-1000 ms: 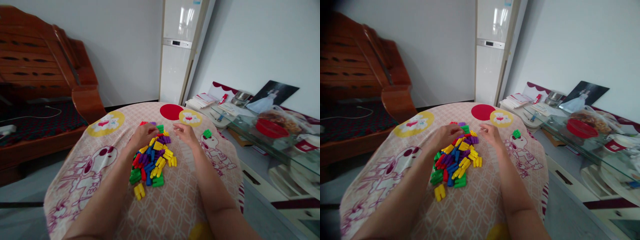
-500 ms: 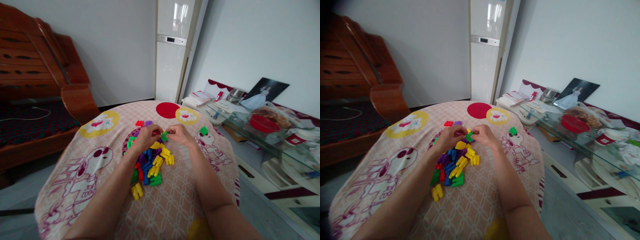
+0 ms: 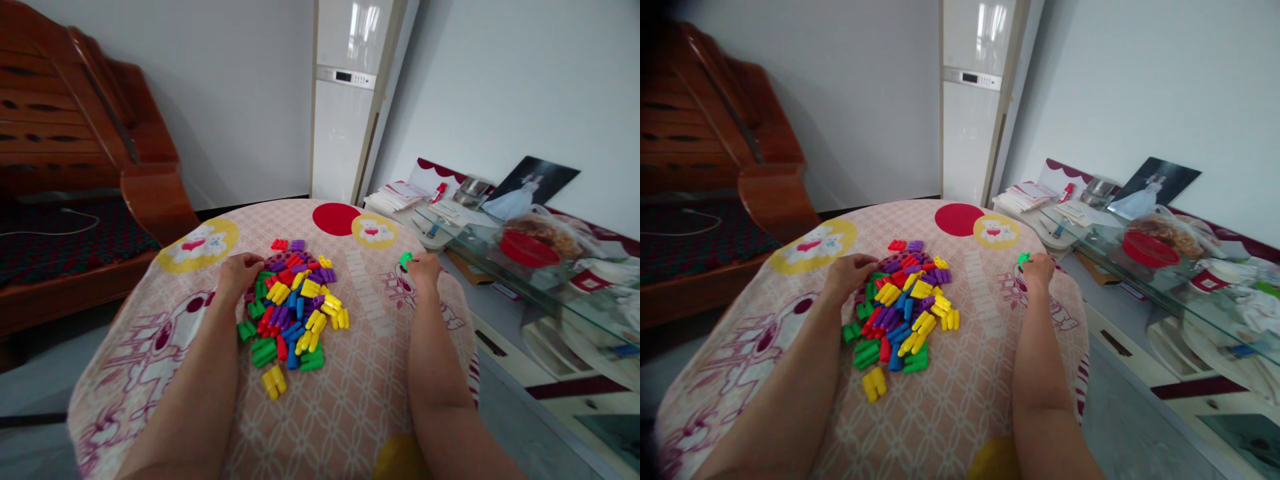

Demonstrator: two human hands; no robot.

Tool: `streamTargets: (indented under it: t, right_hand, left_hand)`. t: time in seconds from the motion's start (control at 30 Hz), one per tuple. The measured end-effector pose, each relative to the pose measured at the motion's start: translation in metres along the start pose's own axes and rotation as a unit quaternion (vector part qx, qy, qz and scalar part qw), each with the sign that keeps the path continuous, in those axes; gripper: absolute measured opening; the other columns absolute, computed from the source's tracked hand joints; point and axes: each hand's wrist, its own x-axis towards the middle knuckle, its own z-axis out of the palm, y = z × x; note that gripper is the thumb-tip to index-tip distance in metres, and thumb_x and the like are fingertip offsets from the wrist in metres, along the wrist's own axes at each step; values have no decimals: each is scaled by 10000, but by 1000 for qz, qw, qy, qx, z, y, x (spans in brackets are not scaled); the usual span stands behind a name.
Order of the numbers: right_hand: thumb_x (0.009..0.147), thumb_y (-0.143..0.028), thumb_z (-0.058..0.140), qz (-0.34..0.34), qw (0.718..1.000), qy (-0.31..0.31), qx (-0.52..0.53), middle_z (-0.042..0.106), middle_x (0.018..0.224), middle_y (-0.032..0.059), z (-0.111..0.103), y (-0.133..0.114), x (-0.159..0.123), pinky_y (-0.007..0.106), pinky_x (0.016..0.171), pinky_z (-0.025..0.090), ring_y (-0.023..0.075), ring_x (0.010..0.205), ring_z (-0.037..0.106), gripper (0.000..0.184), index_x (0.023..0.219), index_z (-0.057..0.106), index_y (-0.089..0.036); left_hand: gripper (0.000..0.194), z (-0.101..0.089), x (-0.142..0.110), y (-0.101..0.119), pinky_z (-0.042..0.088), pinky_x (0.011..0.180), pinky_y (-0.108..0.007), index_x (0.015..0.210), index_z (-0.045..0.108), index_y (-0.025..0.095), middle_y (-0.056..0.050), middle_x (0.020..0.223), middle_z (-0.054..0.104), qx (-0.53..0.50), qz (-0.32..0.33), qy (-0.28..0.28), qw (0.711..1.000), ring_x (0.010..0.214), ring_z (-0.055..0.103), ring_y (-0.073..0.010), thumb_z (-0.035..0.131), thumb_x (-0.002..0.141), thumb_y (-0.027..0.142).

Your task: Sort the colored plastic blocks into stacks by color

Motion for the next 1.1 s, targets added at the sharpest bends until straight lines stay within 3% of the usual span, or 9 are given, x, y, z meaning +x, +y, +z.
streamTargets:
  t: [0.27, 0.47, 0.57, 0.73, 0.83, 0.97, 1.1]
  right_hand:
    - [743, -210, 682, 8, 1000, -1, 29, 762, 884, 106, 10, 0, -2, 273, 728, 474, 238, 882, 690, 113, 815, 761, -174]
    - [826, -297, 676, 41, 998, 25, 29, 744, 981, 193, -12, -16, -8, 336, 764, 470, 283, 920, 683, 227, 945, 760, -124]
    - [862, -350, 631, 7, 997, 49, 62, 751, 948, 178, -23, -34, -10, 328, 747, 456, 265, 871, 669, 255, 904, 762, -135]
    - [857, -325, 587, -69, 992, 33, 99, 754, 860, 126, -22, -63, -19, 300, 700, 424, 232, 794, 649, 241, 824, 759, -159]
    - [845, -312, 577, -91, 989, 16, 112, 751, 843, 115, -19, -75, -25, 290, 700, 424, 218, 782, 646, 235, 809, 755, -162]
    - [806, -288, 596, -123, 978, 2, 167, 737, 789, 94, -18, -89, -32, 273, 701, 434, 197, 759, 638, 192, 751, 730, -162]
    - [793, -324, 601, -186, 934, -64, 299, 688, 679, 44, -16, -107, -43, 256, 641, 450, 175, 676, 627, 202, 712, 692, -162]
  left_hand:
    - [328, -5, -1, 0, 492, 641, -258, 938, 771, 196, -44, 798, 780, -40, 1, -14, 999, 708, 687, -207, 650, 695, 380]
    - [297, -11, -3, 5, 473, 614, -266, 885, 776, 194, -43, 723, 760, -59, 27, -16, 998, 641, 665, -202, 643, 657, 331]
    - [248, -16, -2, 6, 457, 604, -261, 812, 782, 217, -31, 675, 743, -20, 51, -36, 998, 646, 663, -207, 636, 654, 341]
    - [134, -22, 0, 5, 439, 608, -253, 684, 757, 255, -14, 673, 733, 48, 100, -125, 986, 674, 657, -208, 675, 600, 319]
    - [116, -20, -1, 4, 437, 613, -257, 666, 723, 235, -16, 650, 702, 54, 103, -117, 986, 665, 641, -202, 660, 575, 268]
    - [193, -18, 0, 2, 442, 578, -255, 720, 703, 203, -9, 632, 681, -34, 89, -126, 987, 611, 610, -176, 677, 565, 314]
    - [391, -22, -2, 9, 477, 572, -260, 871, 739, 172, -21, 661, 698, -170, 57, -97, 979, 597, 623, -168, 728, 576, 428]
